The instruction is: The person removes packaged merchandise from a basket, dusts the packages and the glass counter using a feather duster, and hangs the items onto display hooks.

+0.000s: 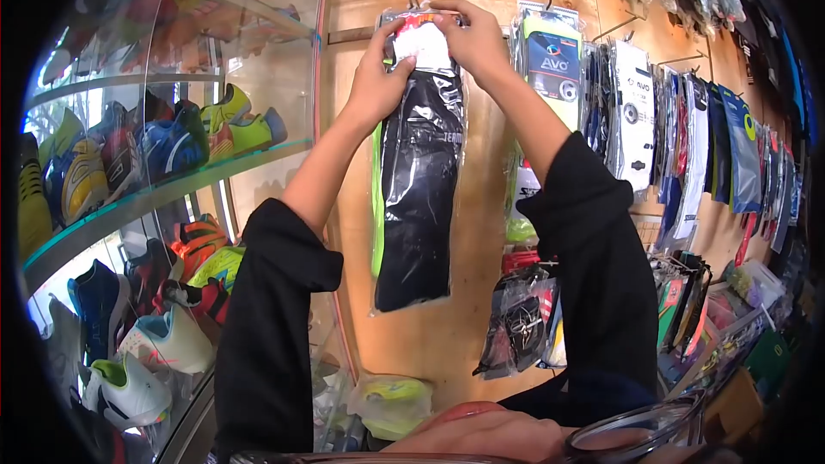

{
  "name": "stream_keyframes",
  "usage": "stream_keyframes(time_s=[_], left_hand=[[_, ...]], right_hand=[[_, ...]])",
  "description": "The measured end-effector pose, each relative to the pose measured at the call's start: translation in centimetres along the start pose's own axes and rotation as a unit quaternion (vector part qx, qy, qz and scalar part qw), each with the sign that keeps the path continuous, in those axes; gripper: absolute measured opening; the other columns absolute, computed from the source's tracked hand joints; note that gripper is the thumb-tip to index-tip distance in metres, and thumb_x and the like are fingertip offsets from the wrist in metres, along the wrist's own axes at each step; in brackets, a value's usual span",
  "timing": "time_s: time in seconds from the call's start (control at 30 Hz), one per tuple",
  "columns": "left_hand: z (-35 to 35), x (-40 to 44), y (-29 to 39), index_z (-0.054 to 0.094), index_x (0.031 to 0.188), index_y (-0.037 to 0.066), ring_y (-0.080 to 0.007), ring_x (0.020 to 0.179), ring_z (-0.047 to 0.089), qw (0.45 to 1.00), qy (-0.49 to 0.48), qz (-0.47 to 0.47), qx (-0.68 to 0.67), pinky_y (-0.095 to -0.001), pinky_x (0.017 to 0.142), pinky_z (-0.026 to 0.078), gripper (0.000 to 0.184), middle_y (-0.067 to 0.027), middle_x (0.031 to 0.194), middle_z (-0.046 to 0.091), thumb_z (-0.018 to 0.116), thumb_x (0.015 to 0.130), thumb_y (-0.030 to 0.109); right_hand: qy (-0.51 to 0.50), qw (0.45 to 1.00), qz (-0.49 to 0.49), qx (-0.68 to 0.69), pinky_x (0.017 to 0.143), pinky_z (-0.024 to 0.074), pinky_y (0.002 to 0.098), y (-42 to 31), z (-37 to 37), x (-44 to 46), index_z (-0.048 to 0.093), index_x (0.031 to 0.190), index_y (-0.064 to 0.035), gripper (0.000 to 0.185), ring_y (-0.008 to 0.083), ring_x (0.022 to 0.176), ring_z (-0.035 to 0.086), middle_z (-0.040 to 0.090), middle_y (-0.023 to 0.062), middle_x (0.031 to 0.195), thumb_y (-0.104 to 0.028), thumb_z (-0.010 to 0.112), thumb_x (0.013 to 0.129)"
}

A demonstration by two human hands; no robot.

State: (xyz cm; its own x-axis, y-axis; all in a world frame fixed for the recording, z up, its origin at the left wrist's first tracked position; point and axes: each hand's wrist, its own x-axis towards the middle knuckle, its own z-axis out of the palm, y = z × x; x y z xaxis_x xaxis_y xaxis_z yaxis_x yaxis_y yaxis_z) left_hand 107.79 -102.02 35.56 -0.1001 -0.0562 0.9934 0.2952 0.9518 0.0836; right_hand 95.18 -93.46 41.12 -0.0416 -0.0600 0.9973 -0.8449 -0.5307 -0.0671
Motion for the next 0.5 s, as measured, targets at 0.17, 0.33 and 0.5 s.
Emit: stream_keyframes(time_s=[0.17, 0.33, 0.5], left_hand=[[-0.3, 3.3, -3.3, 0.040, 0.138, 0.010, -0.0177, 0.107, 0.056, 1.000, 0.016, -0.024, -0.007, -0.0294, 0.092, 0.044, 0.056, -0.0120, 0.128, 0.052, 0.059, 0.086, 0.000], [-0.6, 6.9, -7.0, 0.040, 0.138, 0.012, -0.0178, 0.102, 0.058, 0.999, 0.008, -0.030, 0.042, -0.0292, 0.088, 0.046, 0.058, -0.0128, 0.121, 0.056, 0.061, 0.085, 0.001], [-0.4, 8.1, -7.1, 0.044, 0.135, 0.013, -0.0207, 0.110, 0.055, 0.998, 0.007, -0.043, 0.045, -0.0314, 0.092, 0.045, 0.055, -0.0153, 0.124, 0.055, 0.065, 0.084, 0.009]], right_hand=[[-0.020, 0.999, 0.002, -0.041, 0.078, 0.0497, 0.0302, 1.2, 2.8, 3.9, 0.070, 0.108, -0.0119, 0.024, 0.0194, 0.088, 0.064, 0.070, 0.0145, 0.097, -0.014, 0.065, 0.085], [0.011, 0.999, 0.021, -0.035, 0.082, 0.0509, 0.0325, 3.1, 5.1, 6.3, 0.070, 0.103, -0.0069, 0.022, 0.0263, 0.091, 0.068, 0.070, 0.0145, 0.095, -0.012, 0.064, 0.083], [0.028, 0.992, 0.022, -0.124, 0.083, 0.0507, 0.0347, 4.3, 5.7, 7.8, 0.073, 0.098, -0.0109, 0.021, 0.0295, 0.088, 0.067, 0.069, 0.0170, 0.093, -0.017, 0.065, 0.080]])
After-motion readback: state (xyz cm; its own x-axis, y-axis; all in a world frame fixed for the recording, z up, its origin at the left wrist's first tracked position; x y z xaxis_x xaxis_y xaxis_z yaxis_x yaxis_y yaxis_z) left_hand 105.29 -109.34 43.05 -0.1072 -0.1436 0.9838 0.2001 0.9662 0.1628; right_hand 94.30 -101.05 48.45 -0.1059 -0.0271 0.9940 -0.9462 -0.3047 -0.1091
